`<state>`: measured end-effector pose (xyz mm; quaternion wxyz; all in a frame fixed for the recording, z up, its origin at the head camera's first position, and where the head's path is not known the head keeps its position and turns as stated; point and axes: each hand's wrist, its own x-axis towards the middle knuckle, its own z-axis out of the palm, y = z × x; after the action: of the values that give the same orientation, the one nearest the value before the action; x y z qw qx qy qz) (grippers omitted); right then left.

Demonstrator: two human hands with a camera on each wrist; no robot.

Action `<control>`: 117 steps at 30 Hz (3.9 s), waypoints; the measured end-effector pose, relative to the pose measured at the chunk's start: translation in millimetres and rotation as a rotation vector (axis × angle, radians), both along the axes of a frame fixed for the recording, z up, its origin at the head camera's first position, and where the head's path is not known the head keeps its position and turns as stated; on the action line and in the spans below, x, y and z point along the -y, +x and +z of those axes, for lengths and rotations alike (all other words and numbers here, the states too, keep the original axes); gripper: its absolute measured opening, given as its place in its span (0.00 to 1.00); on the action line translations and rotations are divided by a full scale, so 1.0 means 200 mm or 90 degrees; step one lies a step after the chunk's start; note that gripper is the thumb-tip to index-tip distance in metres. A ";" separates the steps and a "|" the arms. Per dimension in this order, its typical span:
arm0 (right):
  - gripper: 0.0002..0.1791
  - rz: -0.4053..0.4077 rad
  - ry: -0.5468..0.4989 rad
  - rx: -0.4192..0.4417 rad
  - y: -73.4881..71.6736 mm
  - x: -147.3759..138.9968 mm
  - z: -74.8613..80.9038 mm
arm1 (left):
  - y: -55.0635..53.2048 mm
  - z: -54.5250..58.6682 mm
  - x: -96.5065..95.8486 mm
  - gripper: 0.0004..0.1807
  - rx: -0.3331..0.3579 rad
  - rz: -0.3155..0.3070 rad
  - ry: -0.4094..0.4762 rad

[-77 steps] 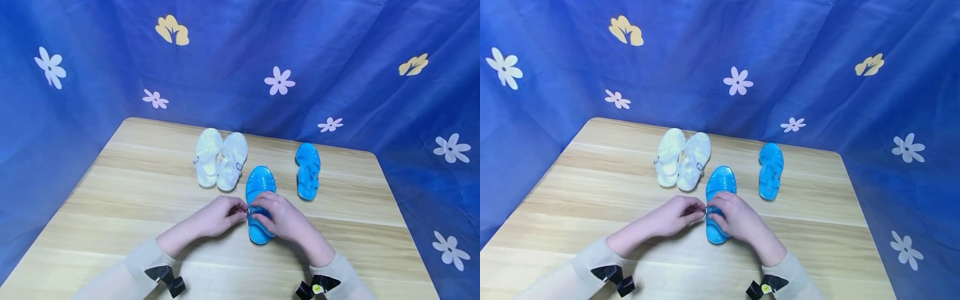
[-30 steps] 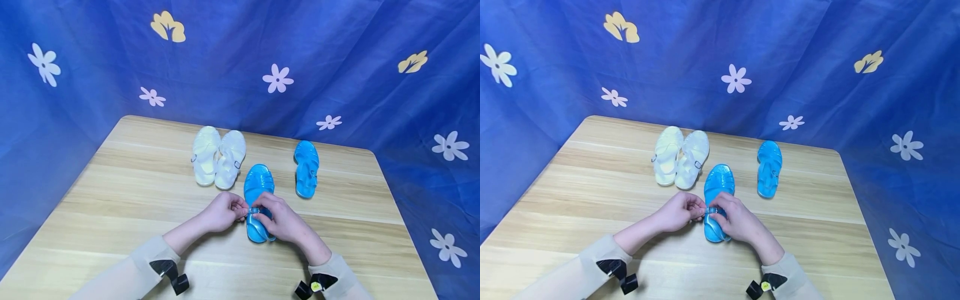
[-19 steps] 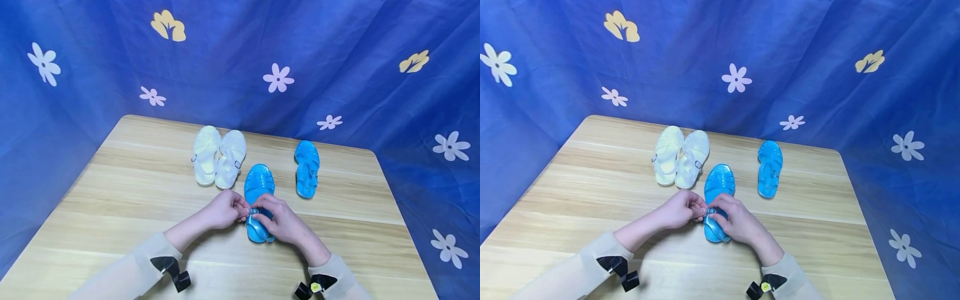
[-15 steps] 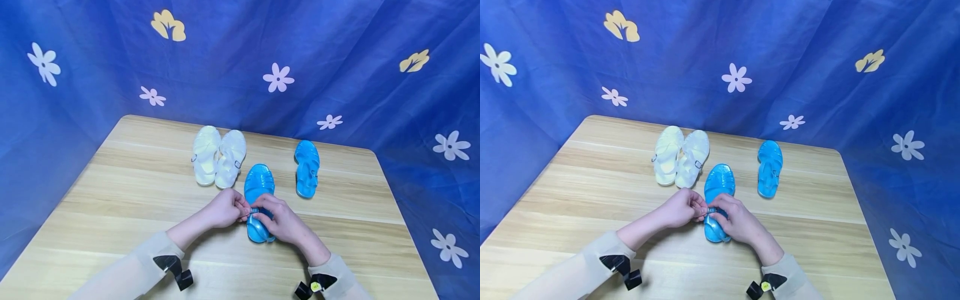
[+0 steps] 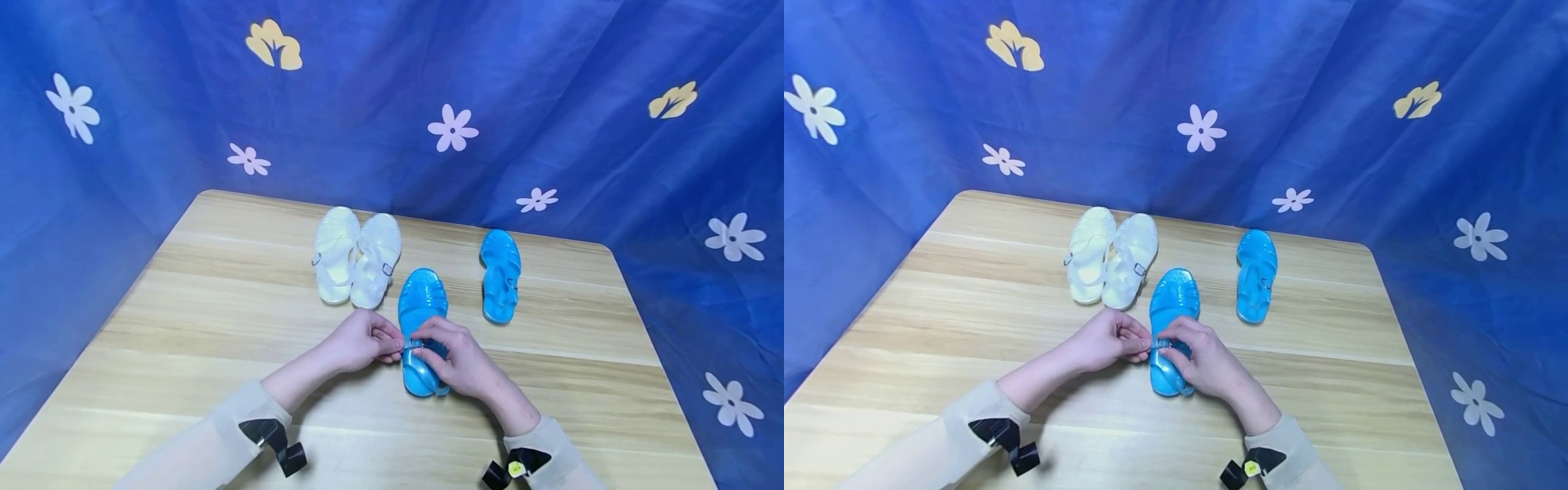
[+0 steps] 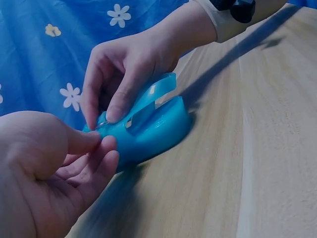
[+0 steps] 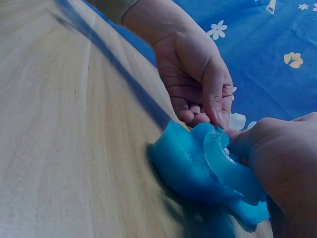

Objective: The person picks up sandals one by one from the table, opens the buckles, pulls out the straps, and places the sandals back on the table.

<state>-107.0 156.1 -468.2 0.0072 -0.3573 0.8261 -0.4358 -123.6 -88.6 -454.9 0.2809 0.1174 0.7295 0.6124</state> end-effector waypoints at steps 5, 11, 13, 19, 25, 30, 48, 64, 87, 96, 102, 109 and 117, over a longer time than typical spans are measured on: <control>0.12 -0.010 -0.006 0.006 0.00 0.00 -0.01 | 0.00 -0.01 0.01 0.05 0.002 -0.008 0.008; 0.12 -0.012 -0.014 0.011 0.00 0.00 0.00 | 0.00 -0.01 0.00 0.06 -0.008 -0.007 -0.011; 0.12 -0.013 -0.013 0.012 0.00 0.00 -0.01 | 0.00 -0.02 0.00 0.06 -0.013 -0.008 -0.016; 0.11 -0.013 -0.013 0.012 0.00 0.00 -0.01 | 0.00 -0.03 -0.01 0.06 -0.027 -0.009 -0.028; 0.11 -0.012 -0.017 0.025 0.00 0.00 0.00 | 0.00 -0.02 -0.02 0.06 -0.030 -0.008 -0.042; 0.11 -0.012 -0.027 0.049 -0.01 0.00 0.00 | 0.00 -0.01 -0.03 0.06 -0.046 -0.011 -0.053; 0.10 -0.007 -0.039 0.067 -0.01 -0.01 -0.01 | 0.00 0.00 -0.03 0.06 0.003 -0.002 -0.006; 0.10 -0.024 -0.064 0.053 -0.01 -0.02 -0.04 | 0.03 0.00 -0.01 0.06 -0.251 -0.030 -0.084; 0.11 -0.052 -0.164 0.072 0.02 0.01 -0.07 | 0.03 -0.02 -0.03 0.12 -0.427 -0.056 -0.088; 0.09 -0.044 -0.186 0.110 0.03 0.00 -0.09 | 0.02 -0.03 -0.04 0.11 -0.473 -0.050 -0.107; 0.08 -0.030 -0.160 0.110 0.01 -0.02 -0.08 | 0.02 -0.05 -0.04 0.12 -0.479 -0.033 -0.099; 0.07 -0.014 -0.060 0.074 -0.02 -0.03 -0.01 | 0.01 -0.05 -0.05 0.10 -0.453 -0.027 -0.085; 0.07 0.006 0.013 0.066 -0.03 -0.03 0.06 | 0.01 -0.06 -0.06 0.09 -0.434 -0.036 -0.075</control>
<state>-112.5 161.8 -456.1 0.0554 -0.3380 0.8272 -0.4454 -121.9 -77.3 -466.0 0.0444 0.3188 0.8119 0.4870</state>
